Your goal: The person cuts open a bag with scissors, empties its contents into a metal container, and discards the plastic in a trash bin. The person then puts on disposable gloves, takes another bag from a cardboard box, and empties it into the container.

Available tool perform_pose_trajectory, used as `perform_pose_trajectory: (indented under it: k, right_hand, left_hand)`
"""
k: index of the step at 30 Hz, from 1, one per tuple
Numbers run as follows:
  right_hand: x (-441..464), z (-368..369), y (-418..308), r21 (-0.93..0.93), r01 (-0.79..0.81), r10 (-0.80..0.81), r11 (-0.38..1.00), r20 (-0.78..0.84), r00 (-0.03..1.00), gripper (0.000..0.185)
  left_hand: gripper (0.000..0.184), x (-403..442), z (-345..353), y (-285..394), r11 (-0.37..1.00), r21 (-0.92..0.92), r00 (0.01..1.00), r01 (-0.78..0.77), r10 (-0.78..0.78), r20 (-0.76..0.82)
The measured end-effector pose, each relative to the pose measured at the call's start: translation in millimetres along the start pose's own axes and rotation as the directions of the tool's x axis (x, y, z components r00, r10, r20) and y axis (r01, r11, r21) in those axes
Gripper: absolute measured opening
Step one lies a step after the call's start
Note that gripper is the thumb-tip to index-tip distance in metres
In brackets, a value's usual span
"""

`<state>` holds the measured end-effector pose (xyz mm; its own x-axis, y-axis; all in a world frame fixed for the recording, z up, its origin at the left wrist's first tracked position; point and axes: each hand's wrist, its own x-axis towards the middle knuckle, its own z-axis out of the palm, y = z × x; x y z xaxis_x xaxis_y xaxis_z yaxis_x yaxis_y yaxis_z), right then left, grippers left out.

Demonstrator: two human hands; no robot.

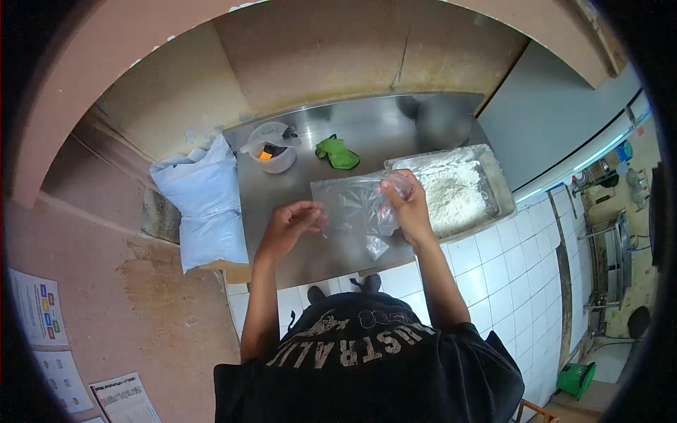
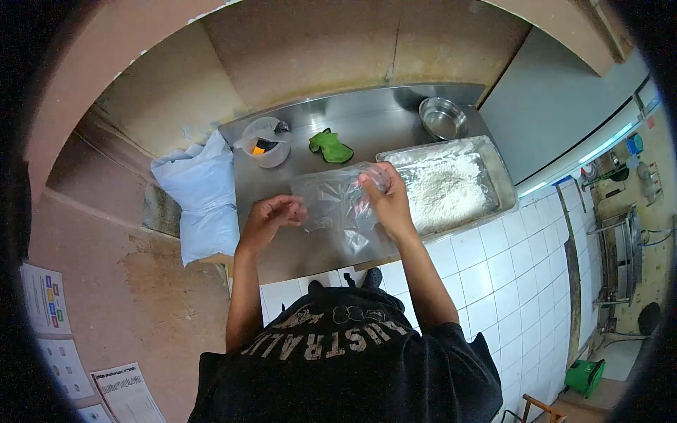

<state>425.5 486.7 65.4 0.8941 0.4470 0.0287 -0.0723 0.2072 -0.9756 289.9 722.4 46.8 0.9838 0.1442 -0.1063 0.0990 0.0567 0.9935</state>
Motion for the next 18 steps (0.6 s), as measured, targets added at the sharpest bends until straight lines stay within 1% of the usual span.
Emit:
perform_pose_trajectory:
  k: [3,4,5,6,7,8,9,11,12,13,15,16,17,18]
  right_hand:
    - [-2.7,-8.2,-0.2,0.008,0.015,-0.015,1.000,0.006,1.000,0.017]
    - [-4.6,-9.3,-2.4,-0.034,-0.008,0.009,0.999,0.012,1.000,0.018]
    - [-5.8,-11.4,-3.7,-0.078,-0.031,0.032,0.996,0.016,0.999,0.018]
    - [-4.3,-16.9,2.6,-0.077,-0.030,0.031,0.997,0.012,0.999,0.018]
    - [-0.7,-25.1,14.8,-0.122,0.024,-0.023,0.992,0.011,1.000,0.020]
    - [0.9,-29.2,19.5,-0.168,0.077,-0.076,0.983,0.012,0.997,0.022]
    - [1.2,-33.4,22.3,-0.168,0.077,-0.077,0.983,0.008,0.997,0.022]
    - [0.5,-37.8,25.3,-0.215,0.098,-0.106,0.972,-0.029,0.994,0.032]
    - [-2.7,-31.6,13.3,-0.214,0.098,-0.107,0.972,-0.031,0.994,0.032]
    - [-7.3,-24.4,-1.9,-0.732,0.290,-0.445,0.616,-0.020,0.895,0.037]
    - [-12.5,-18.9,-5.0,-0.888,0.341,-0.612,0.308,0.090,0.785,0.043]
    - [-15.3,-16.2,-6.5,-0.935,0.323,-0.684,0.143,0.143,0.715,0.045]
    - [-20.2,-14.6,-1.9,-0.862,0.342,-0.523,0.374,0.108,0.845,0.038]
    - [-25.0,-12.7,0.8,-0.752,0.299,-0.332,0.588,0.113,0.937,0.032]
  left_hand:
    - [0.027,3.8,1.5,-9.4,0.999,0.038,0.999,-0.031,0.029,0.039]
    - [0.027,4.6,1.3,-11.6,0.999,0.040,0.999,-0.030,0.028,0.042]
    - [0.026,4.9,2.7,-9.7,0.999,0.031,0.999,-0.041,0.040,0.023]
    - [0.025,5.1,4.1,-8.1,0.998,0.022,0.999,-0.052,0.052,0.003]
    - [0.025,5.2,6.0,-6.5,0.998,0.023,0.999,-0.051,0.051,0.007]
    - [0.024,5.0,8.3,-5.1,0.998,-0.046,0.999,-0.047,0.046,-0.025]
    - [0.023,5.3,9.9,-3.9,0.992,-0.115,0.998,-0.044,0.037,-0.056]
    - [0.021,7.8,8.5,-8.9,0.997,-0.076,0.997,-0.035,0.030,-0.065]
    - [0.019,8.8,8.0,-11.8,0.999,-0.038,0.997,-0.028,0.025,-0.077]
    - [0.019,8.9,9.2,-13.6,0.999,-0.037,0.997,-0.028,0.026,-0.075]
    - [0.014,7.2,15.3,-16.4,0.997,-0.019,0.991,-0.078,0.076,-0.112]
    - [0.014,6.9,19.0,-16.8,0.997,-0.018,0.990,-0.081,0.078,-0.116]
    - [0.012,6.1,23.6,-17.7,0.997,-0.045,0.989,-0.064,0.057,-0.136]
    - [0.011,4.4,28.0,-19.1,0.996,-0.073,0.987,-0.046,0.034,-0.154]
